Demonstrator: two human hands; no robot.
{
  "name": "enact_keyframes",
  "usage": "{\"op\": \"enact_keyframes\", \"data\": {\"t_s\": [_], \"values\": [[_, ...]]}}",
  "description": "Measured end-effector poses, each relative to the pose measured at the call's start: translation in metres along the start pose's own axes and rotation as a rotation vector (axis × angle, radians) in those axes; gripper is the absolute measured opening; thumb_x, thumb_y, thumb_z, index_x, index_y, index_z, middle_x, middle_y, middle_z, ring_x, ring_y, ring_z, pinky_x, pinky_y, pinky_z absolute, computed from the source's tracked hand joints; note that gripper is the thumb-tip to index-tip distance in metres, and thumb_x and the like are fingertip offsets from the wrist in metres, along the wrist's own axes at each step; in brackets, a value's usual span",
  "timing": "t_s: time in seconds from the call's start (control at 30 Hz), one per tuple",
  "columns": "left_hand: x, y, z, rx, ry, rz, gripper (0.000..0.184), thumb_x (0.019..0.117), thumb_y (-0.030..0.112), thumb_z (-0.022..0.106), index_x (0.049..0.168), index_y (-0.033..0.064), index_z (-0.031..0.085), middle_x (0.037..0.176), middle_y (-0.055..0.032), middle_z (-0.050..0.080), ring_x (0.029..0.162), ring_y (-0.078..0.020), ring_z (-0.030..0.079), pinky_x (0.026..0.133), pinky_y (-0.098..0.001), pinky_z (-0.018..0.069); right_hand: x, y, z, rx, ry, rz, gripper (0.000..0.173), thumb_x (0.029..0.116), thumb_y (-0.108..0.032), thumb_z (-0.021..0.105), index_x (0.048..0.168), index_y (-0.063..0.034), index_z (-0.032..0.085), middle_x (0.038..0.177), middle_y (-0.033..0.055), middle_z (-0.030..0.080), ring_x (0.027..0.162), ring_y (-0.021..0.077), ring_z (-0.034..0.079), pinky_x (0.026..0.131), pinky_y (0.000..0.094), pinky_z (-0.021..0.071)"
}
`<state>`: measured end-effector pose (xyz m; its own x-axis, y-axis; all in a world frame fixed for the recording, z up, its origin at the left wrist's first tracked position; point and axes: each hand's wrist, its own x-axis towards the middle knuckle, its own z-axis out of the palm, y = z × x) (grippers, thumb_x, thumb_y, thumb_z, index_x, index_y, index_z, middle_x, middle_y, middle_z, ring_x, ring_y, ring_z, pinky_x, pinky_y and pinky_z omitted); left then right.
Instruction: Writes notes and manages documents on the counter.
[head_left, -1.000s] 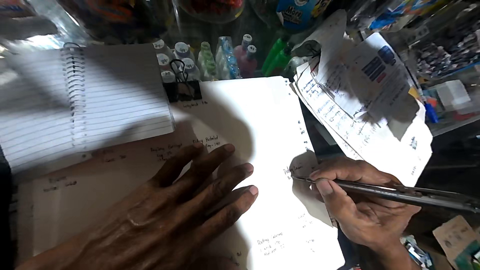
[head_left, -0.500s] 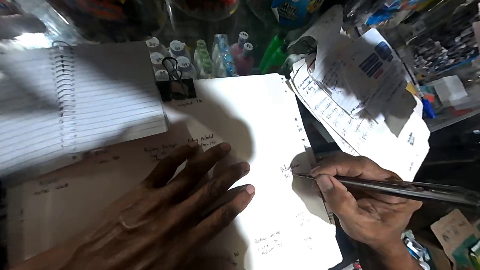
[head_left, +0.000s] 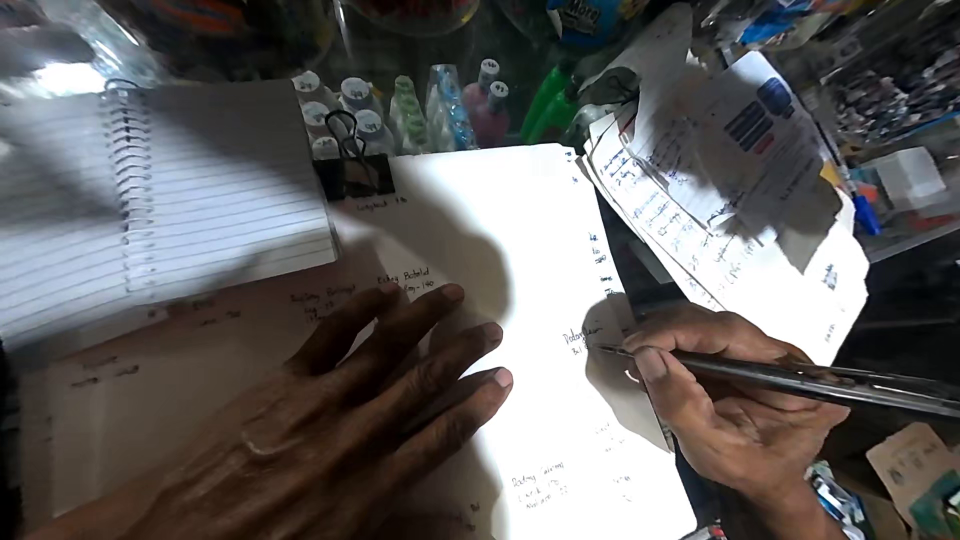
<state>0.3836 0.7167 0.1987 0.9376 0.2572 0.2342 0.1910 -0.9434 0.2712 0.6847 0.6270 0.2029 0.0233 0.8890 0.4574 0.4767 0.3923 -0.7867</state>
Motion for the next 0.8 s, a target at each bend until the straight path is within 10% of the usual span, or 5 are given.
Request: {"op": "enact_keyframes", "data": {"t_s": [0.8], "values": [[0.0001, -0.0007, 0.0019, 0.008, 0.019, 0.011, 0.077, 0.0979, 0.071, 0.041, 0.157, 0.0218, 0.04, 0.162, -0.0109, 0.039, 0.153, -0.037, 0.026, 0.117, -0.0576, 0.0251, -0.0015, -0.0013, -0.0024, 0.081, -0.105, 0.005, 0.008, 0.0989, -0.013, 0.064, 0.099, -0.0074, 0.069, 0.088, -0.0064, 0.071, 0.079, -0.0055, 0.064, 0.068, 0.0082, 0.0529]]}}
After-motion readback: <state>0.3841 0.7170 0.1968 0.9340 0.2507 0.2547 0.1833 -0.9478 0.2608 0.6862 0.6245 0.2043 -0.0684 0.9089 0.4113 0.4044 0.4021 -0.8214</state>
